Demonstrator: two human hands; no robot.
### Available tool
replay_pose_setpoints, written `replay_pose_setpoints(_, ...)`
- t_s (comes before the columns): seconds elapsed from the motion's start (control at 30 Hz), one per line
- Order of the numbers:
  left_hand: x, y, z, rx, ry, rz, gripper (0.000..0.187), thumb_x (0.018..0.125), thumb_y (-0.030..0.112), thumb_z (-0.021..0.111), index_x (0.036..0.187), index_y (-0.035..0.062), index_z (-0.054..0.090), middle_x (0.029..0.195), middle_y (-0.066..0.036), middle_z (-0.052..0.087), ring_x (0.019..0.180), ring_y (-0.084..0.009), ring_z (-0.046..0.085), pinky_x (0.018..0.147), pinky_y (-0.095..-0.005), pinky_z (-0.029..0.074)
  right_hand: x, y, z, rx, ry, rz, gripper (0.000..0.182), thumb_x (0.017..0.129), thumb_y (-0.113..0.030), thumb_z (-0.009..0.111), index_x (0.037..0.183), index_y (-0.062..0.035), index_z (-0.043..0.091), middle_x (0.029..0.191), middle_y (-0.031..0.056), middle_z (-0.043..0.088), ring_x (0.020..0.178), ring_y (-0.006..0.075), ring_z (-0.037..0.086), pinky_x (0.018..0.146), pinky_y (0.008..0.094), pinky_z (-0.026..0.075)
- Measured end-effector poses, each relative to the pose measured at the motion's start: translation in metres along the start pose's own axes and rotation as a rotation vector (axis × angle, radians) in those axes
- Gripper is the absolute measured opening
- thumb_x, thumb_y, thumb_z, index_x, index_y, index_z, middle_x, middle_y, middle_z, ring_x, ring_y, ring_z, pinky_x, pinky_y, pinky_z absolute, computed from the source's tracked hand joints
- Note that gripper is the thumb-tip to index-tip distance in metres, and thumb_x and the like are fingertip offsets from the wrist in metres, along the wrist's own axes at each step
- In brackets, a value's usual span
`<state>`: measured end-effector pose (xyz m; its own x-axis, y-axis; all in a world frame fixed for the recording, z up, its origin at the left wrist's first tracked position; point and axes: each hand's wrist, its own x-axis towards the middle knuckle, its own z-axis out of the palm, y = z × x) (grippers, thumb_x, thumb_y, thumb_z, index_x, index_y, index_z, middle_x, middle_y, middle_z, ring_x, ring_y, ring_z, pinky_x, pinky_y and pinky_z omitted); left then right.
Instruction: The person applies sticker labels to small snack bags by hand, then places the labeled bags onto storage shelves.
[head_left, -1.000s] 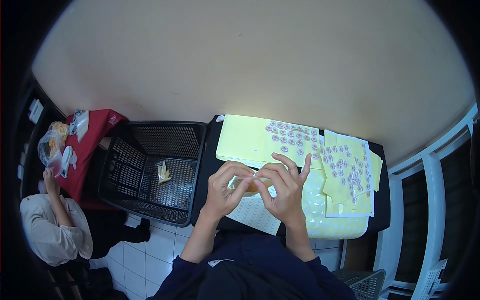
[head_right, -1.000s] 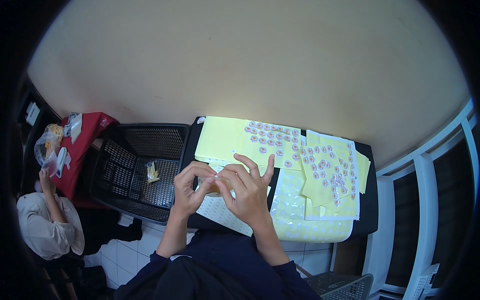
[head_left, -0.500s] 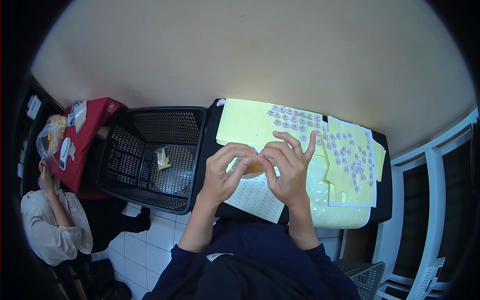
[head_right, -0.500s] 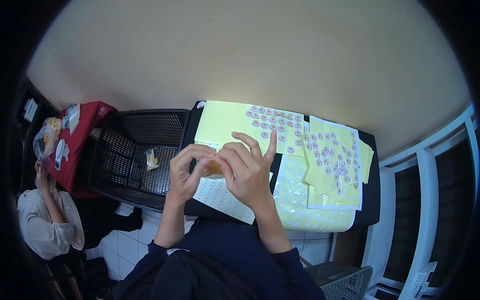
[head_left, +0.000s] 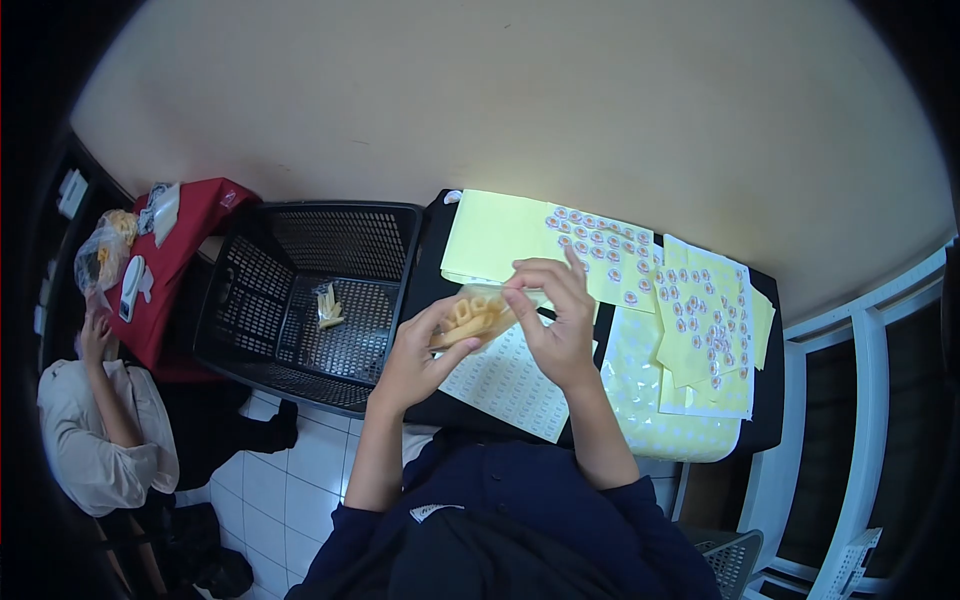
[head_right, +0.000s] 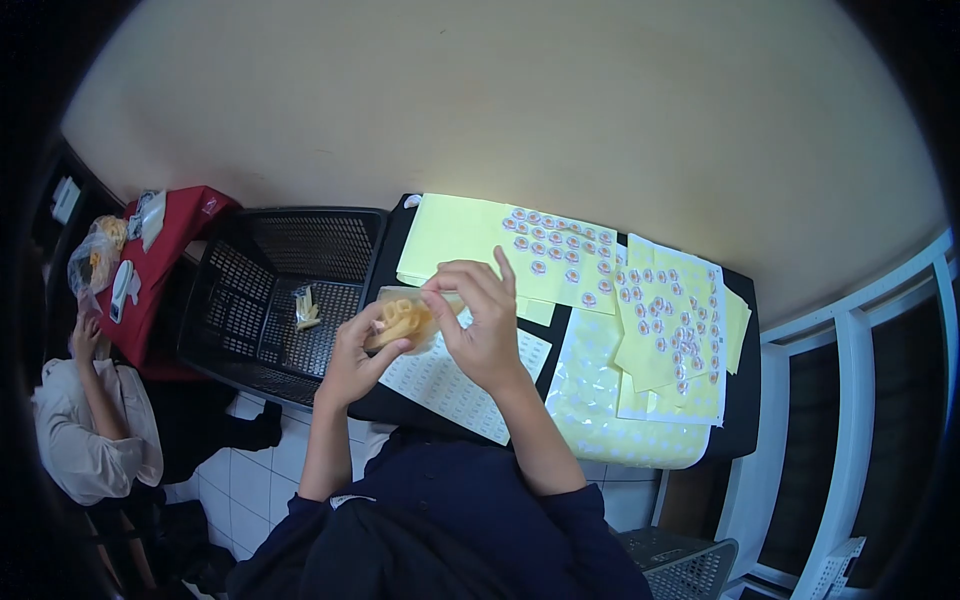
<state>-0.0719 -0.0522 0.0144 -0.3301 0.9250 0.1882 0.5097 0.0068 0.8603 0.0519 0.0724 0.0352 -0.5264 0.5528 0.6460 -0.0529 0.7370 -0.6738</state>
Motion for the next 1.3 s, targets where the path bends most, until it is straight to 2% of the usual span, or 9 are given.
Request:
replay_pose_setpoints(0.07, -0.013, -0.022, 0.000, -0.055, -0.040, -0.086, 0.045, 0.077, 0.018, 0.058, 0.115, -0.0012, 0.042, 0.099, -0.013, 0.055, 0.087, -0.0191, 0.056, 0.075, -0.0261, 0.043, -0.002, 0.007, 0.007, -0.031, -0.098, -0.021, 0.009, 0.075, -0.013, 0.059, 0.082, -0.0065, 0.058, 0.085, 0.0064, 0.058, 0.090, 0.0219, 0.053, 0.097, 0.0438, 0.021)
replay_pose_setpoints(0.13, -0.029, -0.049, 0.008, -0.512, 0.215, -0.165, 0.038, 0.084, 0.021, 0.048, 0.114, -0.0027, 0.042, 0.099, -0.012, 0.055, 0.087, -0.0180, 0.056, 0.076, -0.0257, 0.043, -0.003, 0.015, 0.019, 0.177, -0.131, 0.144, 0.019, 0.076, -0.012, 0.057, 0.094, -0.0071, 0.056, 0.096, 0.0087, 0.056, 0.096, 0.0235, 0.050, 0.095, 0.0430, 0.025)
replay_pose_setpoints(0.17, -0.035, -0.058, 0.008, -0.585, 0.308, -0.232, 0.039, 0.090, 0.027, 0.035, 0.115, -0.0031, 0.040, 0.101, -0.013, 0.054, 0.091, -0.0172, 0.055, 0.079, -0.0261, 0.043, -0.008, 0.029, 0.025, 0.298, -0.226, 0.208, 0.031, 0.074, -0.013, 0.057, 0.105, -0.0081, 0.052, 0.105, 0.0088, 0.053, 0.102, 0.0252, 0.047, 0.095, 0.0435, 0.027)
replay_pose_setpoints(0.2, -0.044, -0.086, 0.005, -0.787, 0.232, -0.339, 0.049, 0.091, 0.037, 0.026, 0.120, -0.0013, 0.036, 0.106, -0.016, 0.051, 0.095, -0.0193, 0.053, 0.081, -0.0269, 0.043, -0.014, 0.042, 0.030, 0.303, -0.233, 0.206, 0.031, 0.074, -0.013, 0.057, 0.105, -0.0081, 0.052, 0.105, 0.0088, 0.053, 0.102, 0.0252, 0.047, 0.095, 0.0435, 0.027)
replay_pose_setpoints(0.3, -0.050, -0.090, 0.000, -1.078, 0.166, -0.427, 0.057, 0.090, 0.044, 0.015, 0.127, 0.0029, 0.026, 0.119, -0.020, 0.044, 0.107, -0.0245, 0.046, 0.087, -0.0333, 0.039, -0.036, 0.072, 0.046, -0.063, -0.759, -0.014, 0.045, 0.068, -0.017, 0.061, 0.111, -0.0097, 0.050, 0.117, 0.0063, 0.049, 0.117, 0.0262, 0.036, 0.099, 0.0462, 0.022)
replay_pose_setpoints(0.43, -0.048, -0.098, 0.004, -1.311, 0.134, -0.482, 0.053, 0.091, 0.041, 0.015, 0.128, 0.0064, 0.027, 0.125, -0.015, 0.038, 0.114, -0.0235, 0.040, 0.089, -0.0358, 0.037, -0.053, 0.087, 0.062, -0.088, -0.879, 0.003, 0.055, 0.062, -0.024, 0.066, 0.113, -0.0078, 0.049, 0.124, 0.0081, 0.043, 0.122, 0.0260, 0.030, 0.102, 0.0478, 0.016)
replay_pose_setpoints(0.67, -0.026, -0.099, 0.009, -1.170, 0.127, -0.460, 0.053, 0.090, 0.043, 0.016, 0.129, 0.0085, 0.027, 0.125, -0.015, 0.038, 0.116, -0.0235, 0.037, 0.094, -0.0372, 0.032, -0.064, 0.099, 0.063, 0.009, -0.819, 0.045, 0.054, 0.065, -0.026, 0.064, 0.113, -0.0065, 0.049, 0.121, 0.0085, 0.045, 0.121, 0.0240, 0.031, 0.102, 0.0450, 0.017)
replay_pose_setpoints(0.83, -0.020, -0.107, 0.007, -1.139, 0.129, -0.410, 0.053, 0.090, 0.043, 0.016, 0.128, 0.0076, 0.028, 0.124, -0.014, 0.040, 0.115, -0.0222, 0.038, 0.094, -0.0368, 0.030, -0.061, 0.083, 0.064, -0.161, -0.671, -0.150, 0.048, 0.069, -0.028, 0.060, 0.112, -0.0074, 0.050, 0.111, 0.0113, 0.050, 0.110, 0.0261, 0.042, 0.096, 0.0422, 0.026)
replay_pose_setpoints(1.3, -0.004, -0.112, 0.019, -1.170, 0.034, -0.468, 0.055, 0.089, 0.045, 0.017, 0.123, 0.0059, 0.037, 0.116, -0.008, 0.048, 0.105, -0.0153, 0.047, 0.077, -0.0279, 0.042, -0.067, 0.087, 0.068, -0.137, -0.572, -0.249, 0.033, 0.069, -0.021, 0.062, 0.098, -0.0068, 0.056, 0.098, 0.0080, 0.054, 0.095, 0.0230, 0.050, 0.083, 0.0345, 0.036)
